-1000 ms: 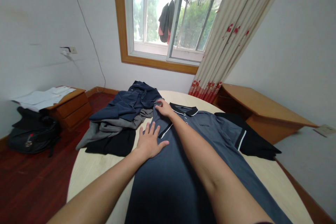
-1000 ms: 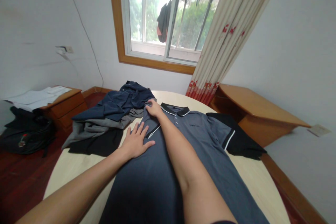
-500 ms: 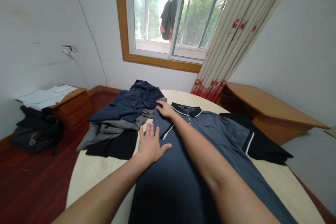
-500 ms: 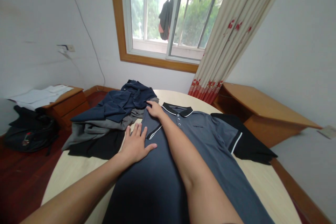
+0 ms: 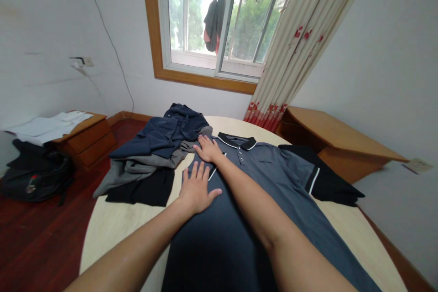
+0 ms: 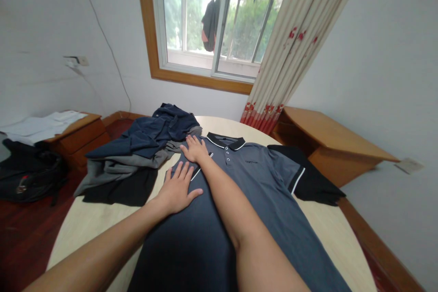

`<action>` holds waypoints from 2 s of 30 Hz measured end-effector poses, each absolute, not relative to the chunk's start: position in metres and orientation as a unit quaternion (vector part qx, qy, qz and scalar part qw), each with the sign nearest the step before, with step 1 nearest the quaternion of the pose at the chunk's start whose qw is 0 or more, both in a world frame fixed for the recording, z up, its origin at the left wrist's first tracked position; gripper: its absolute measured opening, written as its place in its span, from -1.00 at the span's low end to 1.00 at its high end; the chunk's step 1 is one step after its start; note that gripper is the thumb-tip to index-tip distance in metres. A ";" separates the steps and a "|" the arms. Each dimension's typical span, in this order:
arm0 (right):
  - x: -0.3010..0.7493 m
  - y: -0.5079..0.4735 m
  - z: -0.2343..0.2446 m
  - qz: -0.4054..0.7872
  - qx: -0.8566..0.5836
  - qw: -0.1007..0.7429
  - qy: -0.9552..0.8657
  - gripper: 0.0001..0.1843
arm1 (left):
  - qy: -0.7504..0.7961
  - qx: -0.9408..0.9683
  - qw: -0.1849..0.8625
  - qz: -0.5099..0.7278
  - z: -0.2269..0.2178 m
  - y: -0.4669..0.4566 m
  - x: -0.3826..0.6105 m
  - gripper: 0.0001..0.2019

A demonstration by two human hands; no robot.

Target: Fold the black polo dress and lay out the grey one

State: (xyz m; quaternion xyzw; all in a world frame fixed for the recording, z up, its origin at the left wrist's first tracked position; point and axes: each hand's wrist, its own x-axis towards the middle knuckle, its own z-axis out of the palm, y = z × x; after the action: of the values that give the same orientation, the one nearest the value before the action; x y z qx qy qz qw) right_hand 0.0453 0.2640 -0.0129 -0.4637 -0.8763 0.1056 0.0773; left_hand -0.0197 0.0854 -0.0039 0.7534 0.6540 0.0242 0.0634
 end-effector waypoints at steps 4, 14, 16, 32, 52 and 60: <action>0.039 0.275 -0.012 0.105 -0.484 0.079 -0.865 -0.26 | 0.656 0.752 0.067 0.021 -0.005 0.085 -0.020 -0.16; 0.114 0.229 -0.013 0.060 -0.488 0.214 -0.844 -0.46 | 0.651 0.755 0.073 0.024 -0.005 0.085 -0.022 -0.17; 0.142 0.214 -0.013 0.052 -0.501 0.206 -0.839 -0.48 | 0.651 0.755 0.074 0.024 -0.005 0.085 -0.022 -0.18; 0.390 0.199 0.036 0.029 -0.879 0.057 -0.472 -0.30 | 0.658 0.751 0.056 0.012 -0.008 0.087 -0.022 -0.22; 0.370 0.238 0.078 0.009 -0.829 0.190 -0.525 -0.57 | 0.655 0.753 0.055 0.012 -0.007 0.086 -0.022 -0.23; 0.304 0.212 0.050 0.086 -0.653 0.123 -0.742 -0.51 | 0.654 0.754 0.058 0.017 -0.006 0.085 -0.022 -0.23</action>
State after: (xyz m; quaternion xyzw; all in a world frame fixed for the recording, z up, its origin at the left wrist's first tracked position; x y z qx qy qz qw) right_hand 0.3042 0.2117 0.0503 -0.6531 -0.7422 0.0861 0.1232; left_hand -0.0217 0.0848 -0.0058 0.7544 0.6536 0.0172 0.0575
